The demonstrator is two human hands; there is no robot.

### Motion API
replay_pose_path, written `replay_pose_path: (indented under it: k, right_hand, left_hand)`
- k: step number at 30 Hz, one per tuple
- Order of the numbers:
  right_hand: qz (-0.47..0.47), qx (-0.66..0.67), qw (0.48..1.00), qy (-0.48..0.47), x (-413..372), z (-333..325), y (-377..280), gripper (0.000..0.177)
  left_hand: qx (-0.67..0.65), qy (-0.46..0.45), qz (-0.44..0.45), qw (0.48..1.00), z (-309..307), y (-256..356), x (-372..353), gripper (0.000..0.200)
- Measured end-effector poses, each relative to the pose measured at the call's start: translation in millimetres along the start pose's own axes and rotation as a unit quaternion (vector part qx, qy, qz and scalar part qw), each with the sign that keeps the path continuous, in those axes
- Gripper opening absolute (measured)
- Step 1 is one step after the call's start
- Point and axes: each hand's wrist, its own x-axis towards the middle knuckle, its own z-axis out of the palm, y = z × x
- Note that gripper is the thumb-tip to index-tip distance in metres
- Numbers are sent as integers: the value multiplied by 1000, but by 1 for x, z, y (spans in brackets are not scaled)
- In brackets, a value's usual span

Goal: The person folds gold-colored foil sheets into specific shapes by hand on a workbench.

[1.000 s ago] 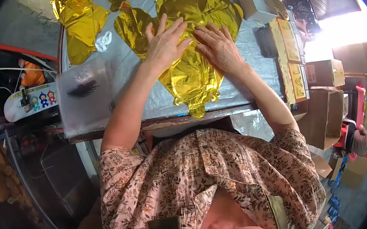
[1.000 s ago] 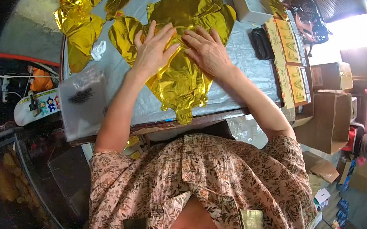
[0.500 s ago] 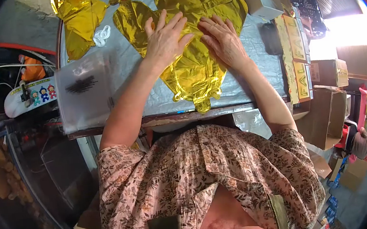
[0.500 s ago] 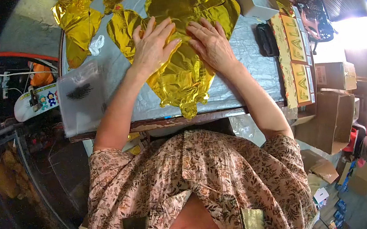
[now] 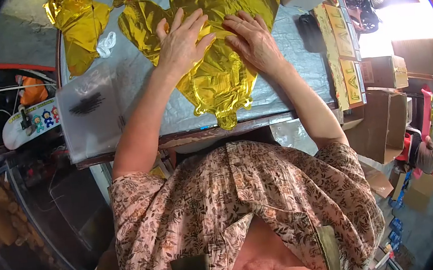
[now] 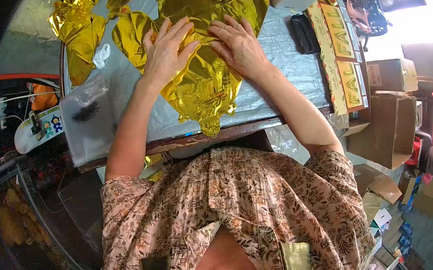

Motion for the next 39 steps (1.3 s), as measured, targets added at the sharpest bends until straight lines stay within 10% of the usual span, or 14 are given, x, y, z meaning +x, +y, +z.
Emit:
replay_pose_path:
  k: [6, 9, 39]
  right_hand:
    - [30, -17, 984, 173, 10, -23, 27, 29]
    - [185, 10, 966, 178, 2, -38, 38, 29]
    - [178, 4, 981, 76, -1, -34, 38, 25]
  left_hand:
    - [-3, -32, -11, 999, -2, -1, 0, 53]
    - [-1, -34, -9, 999, 0, -3, -1, 54]
    - [-22, -28, -10, 999, 0, -1, -5, 54]
